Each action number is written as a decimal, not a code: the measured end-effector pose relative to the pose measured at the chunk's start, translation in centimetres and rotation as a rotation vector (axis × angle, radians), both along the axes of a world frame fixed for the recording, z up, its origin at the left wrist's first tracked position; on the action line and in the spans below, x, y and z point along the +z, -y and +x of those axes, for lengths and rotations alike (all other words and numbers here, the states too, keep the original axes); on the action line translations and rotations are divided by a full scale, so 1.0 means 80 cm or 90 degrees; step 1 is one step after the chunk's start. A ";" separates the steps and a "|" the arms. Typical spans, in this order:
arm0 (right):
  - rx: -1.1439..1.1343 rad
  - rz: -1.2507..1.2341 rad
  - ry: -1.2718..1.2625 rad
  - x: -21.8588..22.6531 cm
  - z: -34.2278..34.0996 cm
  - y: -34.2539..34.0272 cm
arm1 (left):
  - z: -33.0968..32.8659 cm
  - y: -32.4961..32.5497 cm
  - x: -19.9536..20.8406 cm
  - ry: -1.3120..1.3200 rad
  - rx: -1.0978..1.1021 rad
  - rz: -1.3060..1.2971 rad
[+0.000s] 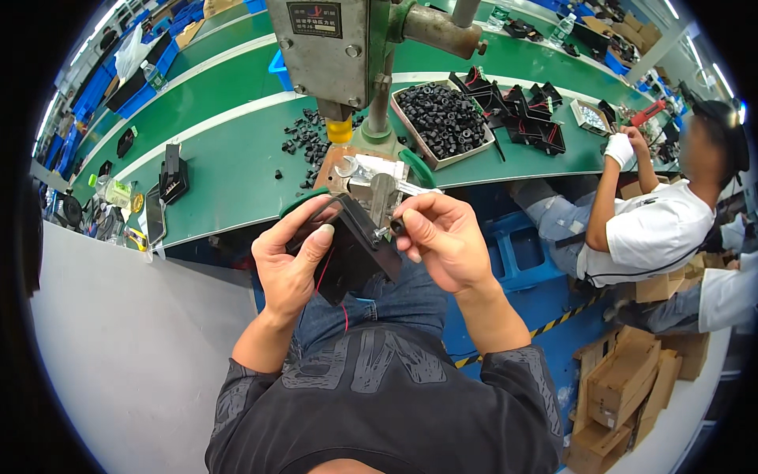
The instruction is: Assembling small mechanical components using a manual press machine on an industrial assembly line.
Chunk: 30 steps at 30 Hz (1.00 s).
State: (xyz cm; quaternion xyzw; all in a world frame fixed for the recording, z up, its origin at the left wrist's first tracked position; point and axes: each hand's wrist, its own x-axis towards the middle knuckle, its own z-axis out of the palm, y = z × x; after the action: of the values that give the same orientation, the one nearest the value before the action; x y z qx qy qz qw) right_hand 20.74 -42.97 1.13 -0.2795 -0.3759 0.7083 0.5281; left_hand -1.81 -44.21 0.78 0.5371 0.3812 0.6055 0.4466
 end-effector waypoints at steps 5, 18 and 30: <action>-0.066 0.092 0.140 0.014 -0.013 0.017 | -0.002 0.002 -0.004 -0.114 0.042 0.098; -0.313 0.505 0.594 0.017 -0.046 0.023 | -0.001 0.002 -0.011 -0.286 0.153 0.312; -0.052 0.295 0.420 0.024 -0.064 -0.037 | -0.043 0.011 -0.001 0.176 -0.109 -0.193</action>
State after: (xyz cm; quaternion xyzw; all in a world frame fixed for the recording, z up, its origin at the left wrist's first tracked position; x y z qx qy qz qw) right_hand 15.60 -40.01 3.07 -0.3802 -0.6634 0.4555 0.4559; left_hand -5.25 -45.09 0.70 0.4063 0.3563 0.5692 0.6197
